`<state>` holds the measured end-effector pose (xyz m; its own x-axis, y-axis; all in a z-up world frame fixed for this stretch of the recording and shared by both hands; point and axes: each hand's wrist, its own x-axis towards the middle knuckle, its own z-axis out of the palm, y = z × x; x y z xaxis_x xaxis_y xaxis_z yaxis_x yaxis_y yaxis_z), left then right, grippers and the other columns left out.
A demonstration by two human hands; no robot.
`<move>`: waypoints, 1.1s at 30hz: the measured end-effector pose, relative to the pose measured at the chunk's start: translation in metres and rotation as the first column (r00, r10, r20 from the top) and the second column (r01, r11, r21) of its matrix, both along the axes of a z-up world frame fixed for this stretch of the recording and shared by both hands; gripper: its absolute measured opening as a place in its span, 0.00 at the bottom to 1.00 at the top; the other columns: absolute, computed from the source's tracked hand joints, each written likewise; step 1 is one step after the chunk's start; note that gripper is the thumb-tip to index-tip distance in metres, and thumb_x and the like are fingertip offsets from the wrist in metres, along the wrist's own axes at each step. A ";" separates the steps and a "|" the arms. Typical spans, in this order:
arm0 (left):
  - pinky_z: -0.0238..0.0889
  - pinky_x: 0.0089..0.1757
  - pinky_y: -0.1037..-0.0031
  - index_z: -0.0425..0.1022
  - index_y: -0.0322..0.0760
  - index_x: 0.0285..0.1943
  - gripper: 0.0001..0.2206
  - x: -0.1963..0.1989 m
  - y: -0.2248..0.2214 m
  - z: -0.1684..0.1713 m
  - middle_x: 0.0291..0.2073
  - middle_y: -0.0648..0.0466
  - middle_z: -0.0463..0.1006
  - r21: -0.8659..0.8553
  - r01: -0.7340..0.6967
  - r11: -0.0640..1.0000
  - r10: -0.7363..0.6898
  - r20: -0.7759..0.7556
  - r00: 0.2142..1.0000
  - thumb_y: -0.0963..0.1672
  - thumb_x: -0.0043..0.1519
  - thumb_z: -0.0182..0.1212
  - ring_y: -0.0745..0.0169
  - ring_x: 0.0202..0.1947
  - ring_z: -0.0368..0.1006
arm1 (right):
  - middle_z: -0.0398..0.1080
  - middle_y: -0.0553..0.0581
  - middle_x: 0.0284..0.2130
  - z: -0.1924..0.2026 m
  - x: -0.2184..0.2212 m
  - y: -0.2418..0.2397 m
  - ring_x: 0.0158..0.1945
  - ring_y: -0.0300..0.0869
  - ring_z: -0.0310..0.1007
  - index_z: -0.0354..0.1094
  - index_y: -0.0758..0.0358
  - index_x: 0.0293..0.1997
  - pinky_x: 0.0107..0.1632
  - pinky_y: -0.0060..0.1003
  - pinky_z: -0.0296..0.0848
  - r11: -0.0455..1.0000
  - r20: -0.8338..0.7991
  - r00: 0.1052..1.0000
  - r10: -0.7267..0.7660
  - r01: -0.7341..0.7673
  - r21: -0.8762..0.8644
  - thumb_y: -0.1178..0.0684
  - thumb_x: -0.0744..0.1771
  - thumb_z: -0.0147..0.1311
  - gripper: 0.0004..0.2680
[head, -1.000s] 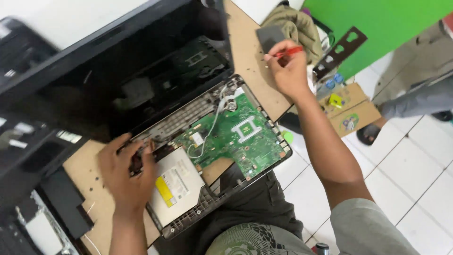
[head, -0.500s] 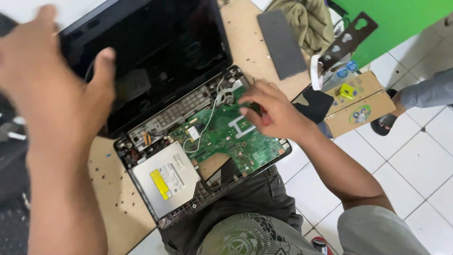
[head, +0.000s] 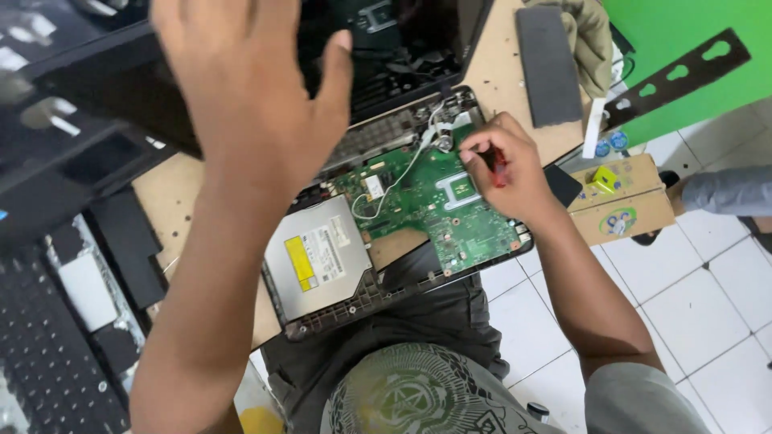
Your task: Connecting internal ribbon cables and components to a laptop motherboard during a repair process.
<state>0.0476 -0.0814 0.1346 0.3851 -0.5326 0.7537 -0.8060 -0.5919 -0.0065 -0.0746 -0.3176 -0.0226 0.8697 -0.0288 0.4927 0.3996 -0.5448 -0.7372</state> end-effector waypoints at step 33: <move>0.57 0.51 0.66 0.67 0.48 0.57 0.13 -0.116 0.032 -0.038 0.60 0.53 0.64 0.213 0.034 0.976 -0.036 0.006 0.999 0.48 0.67 0.45 0.61 0.57 0.65 | 0.54 0.48 0.12 -0.001 -0.010 0.002 0.18 0.33 0.50 0.57 0.59 0.18 0.24 0.30 0.47 0.984 -0.244 0.961 -0.131 0.096 -0.150 0.60 0.66 0.49 0.12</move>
